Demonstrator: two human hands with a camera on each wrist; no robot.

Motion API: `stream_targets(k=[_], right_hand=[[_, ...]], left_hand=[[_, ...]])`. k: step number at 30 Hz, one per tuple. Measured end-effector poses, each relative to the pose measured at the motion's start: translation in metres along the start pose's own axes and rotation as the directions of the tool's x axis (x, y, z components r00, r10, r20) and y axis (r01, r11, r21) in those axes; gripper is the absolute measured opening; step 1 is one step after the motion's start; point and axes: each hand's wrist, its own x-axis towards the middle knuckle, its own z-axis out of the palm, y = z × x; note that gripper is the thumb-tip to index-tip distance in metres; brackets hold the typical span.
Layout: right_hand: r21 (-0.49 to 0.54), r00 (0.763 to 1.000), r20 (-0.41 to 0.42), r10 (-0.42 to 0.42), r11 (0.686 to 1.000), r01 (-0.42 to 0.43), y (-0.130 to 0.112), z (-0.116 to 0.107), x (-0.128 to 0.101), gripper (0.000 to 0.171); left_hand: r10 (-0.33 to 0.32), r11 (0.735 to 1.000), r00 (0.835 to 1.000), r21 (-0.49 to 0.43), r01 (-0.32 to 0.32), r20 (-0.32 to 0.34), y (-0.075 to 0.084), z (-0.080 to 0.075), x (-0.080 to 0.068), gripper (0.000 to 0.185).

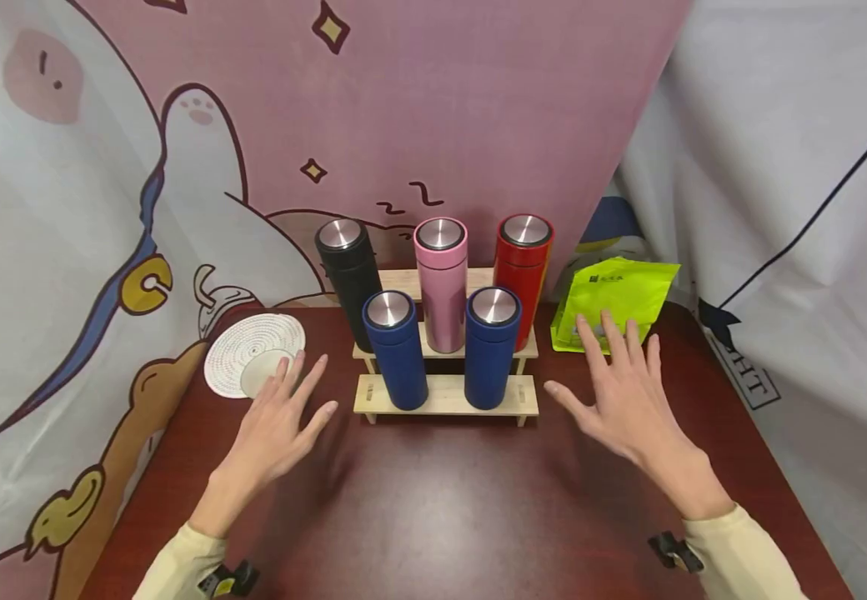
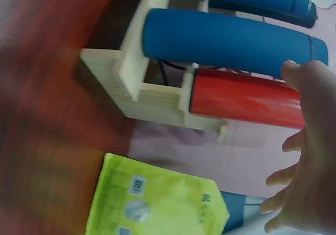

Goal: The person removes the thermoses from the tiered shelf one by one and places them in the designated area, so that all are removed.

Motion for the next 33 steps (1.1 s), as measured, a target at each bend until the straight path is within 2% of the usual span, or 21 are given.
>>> stream_targets(k=[5, 12, 16, 19, 22, 27, 33], right_hand=[[0.045, 0.999, -0.032, 0.028, 0.999, -0.027, 0.001, -0.013, 0.012, 0.096], [0.159, 0.993, -0.094, 0.075, 0.985, -0.06, 0.001, -0.022, 0.029, 0.095], [0.258, 0.98, -0.172, 0.098, 0.965, -0.051, -0.001, -0.022, 0.04, 0.097], [0.324, 0.965, -0.236, 0.115, 0.945, -0.033, -0.003, -0.021, 0.047, 0.099], [0.396, 0.953, -0.266, 0.144, 0.918, -0.028, -0.006, -0.021, 0.055, 0.098], [0.499, 0.943, -0.279, 0.181, 0.867, -0.019, -0.014, -0.024, 0.069, 0.094], [0.563, 0.938, -0.279, 0.205, 0.826, -0.013, -0.027, -0.028, 0.084, 0.09]], left_hand=[[0.006, 0.999, 1.0, -0.053, -0.005, 0.014, 0.001, 0.007, 0.004, 0.068], [0.007, 0.993, 0.999, -0.121, -0.012, -0.037, 0.003, 0.025, 0.008, 0.066], [-0.027, 0.979, 1.0, -0.204, 0.028, 0.01, 0.004, 0.034, 0.009, 0.067], [-0.076, 0.959, 0.994, -0.268, 0.095, 0.079, 0.006, 0.041, 0.009, 0.068], [-0.115, 0.932, 0.987, -0.332, 0.146, 0.112, 0.007, 0.05, 0.01, 0.068], [-0.175, 0.882, 0.977, -0.421, 0.211, 0.123, 0.011, 0.067, 0.014, 0.066], [-0.241, 0.824, 0.964, -0.501, 0.264, 0.111, 0.012, 0.087, 0.021, 0.064]])
